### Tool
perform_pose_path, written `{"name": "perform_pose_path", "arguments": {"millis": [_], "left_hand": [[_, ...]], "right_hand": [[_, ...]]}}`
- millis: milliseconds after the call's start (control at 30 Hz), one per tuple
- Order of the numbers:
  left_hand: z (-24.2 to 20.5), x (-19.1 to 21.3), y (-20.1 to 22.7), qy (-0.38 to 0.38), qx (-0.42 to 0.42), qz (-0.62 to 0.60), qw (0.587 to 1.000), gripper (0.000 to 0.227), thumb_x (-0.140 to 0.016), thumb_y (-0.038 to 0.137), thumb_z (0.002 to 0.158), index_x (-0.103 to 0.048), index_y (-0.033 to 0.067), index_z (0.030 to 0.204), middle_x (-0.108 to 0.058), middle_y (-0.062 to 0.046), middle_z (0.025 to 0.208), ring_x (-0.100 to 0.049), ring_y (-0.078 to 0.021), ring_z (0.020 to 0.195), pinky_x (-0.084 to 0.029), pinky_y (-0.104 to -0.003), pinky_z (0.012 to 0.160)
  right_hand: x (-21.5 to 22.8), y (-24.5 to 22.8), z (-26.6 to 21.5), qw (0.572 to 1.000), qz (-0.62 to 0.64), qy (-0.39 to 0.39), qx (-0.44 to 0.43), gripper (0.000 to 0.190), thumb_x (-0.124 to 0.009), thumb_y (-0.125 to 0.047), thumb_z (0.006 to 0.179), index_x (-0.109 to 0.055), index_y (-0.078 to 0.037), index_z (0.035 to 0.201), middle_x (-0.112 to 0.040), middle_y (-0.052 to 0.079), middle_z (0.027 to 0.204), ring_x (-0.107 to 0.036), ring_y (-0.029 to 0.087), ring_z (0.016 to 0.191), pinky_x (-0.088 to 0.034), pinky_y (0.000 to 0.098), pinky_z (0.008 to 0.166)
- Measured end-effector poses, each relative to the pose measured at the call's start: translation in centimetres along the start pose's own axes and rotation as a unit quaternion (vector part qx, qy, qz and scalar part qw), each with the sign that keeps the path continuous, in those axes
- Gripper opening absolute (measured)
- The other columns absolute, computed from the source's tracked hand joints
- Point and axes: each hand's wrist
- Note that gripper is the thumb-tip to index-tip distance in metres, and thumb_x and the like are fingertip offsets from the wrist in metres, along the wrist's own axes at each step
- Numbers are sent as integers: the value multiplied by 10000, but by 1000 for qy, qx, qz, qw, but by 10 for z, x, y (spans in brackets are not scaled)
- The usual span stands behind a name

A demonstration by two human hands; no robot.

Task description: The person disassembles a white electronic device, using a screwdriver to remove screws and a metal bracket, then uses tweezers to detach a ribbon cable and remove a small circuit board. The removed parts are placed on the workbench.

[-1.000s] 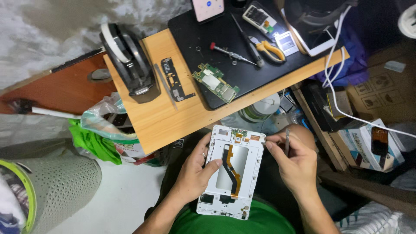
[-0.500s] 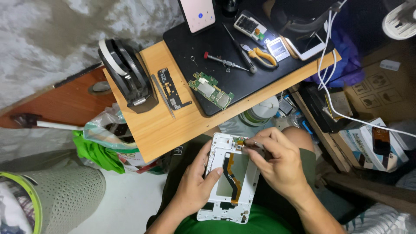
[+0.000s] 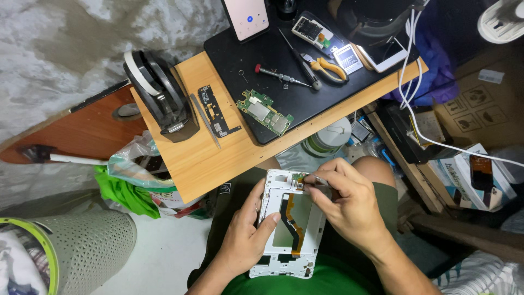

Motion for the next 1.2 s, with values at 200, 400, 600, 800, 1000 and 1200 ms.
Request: {"name": "perform_pose_path", "arguments": {"millis": [200,400,600,800,1000,1200], "left_hand": [[-3,1,-1,2,-17,4,1000,691,-613,111,960,-294,-8,1562,-634,-194,1416,-607,-220,1313,-440,-338,1081],[-4,1,2,-7,-13,4,1000,679,-603,107,962,-304,-4,1562,-679,-182,1353,-645,-208,1254,-469,-322,1047],[-4,2,6,-12,-11,2,1000,677,-601,104,965,-305,0,1565,-690,-180,1329,-648,-197,1228,-475,-315,1030],[-1,3,-2,-7,8,3,1000,709,-612,118,956,-279,-7,1570,-685,-189,1338,-660,-199,1223,-486,-315,1025],[0,3,-8,-18,-20,-40,999,705,-608,110,972,-268,-28,1574,-620,-201,1428,-598,-221,1309,-449,-324,1072],[1,3,-10,-9,-22,-30,999,698,-616,79,975,-266,-29,1569,-574,-203,1478,-552,-224,1370,-413,-334,1109]], "right_hand": [[-1,-6,-2,1000,4,10,20,192,-766,-20,806,-754,-27,997,-659,26,863,-613,87,652,-462,217,518],[-3,-5,4,1000,-10,3,22,144,-809,-51,810,-744,-17,934,-655,57,820,-637,147,687,-491,266,582],[-4,-5,6,999,-16,-12,31,123,-758,-26,828,-710,3,937,-645,81,841,-654,191,703,-512,296,619],[-5,-1,4,998,-31,-42,37,131,-765,-24,834,-697,17,938,-633,104,846,-641,214,699,-504,309,621],[-4,3,-1,997,-14,71,-3,160,-736,-1,868,-721,13,1027,-683,85,935,-659,148,756,-505,253,654],[-2,11,-14,996,28,67,-46,154,-759,-17,865,-745,6,1016,-675,57,921,-617,103,746,-477,224,623]]}}
Point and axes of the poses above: each hand's wrist, its own z-axis towards the middle knuckle, its own x-axis out of the back of the hand, y = z × x
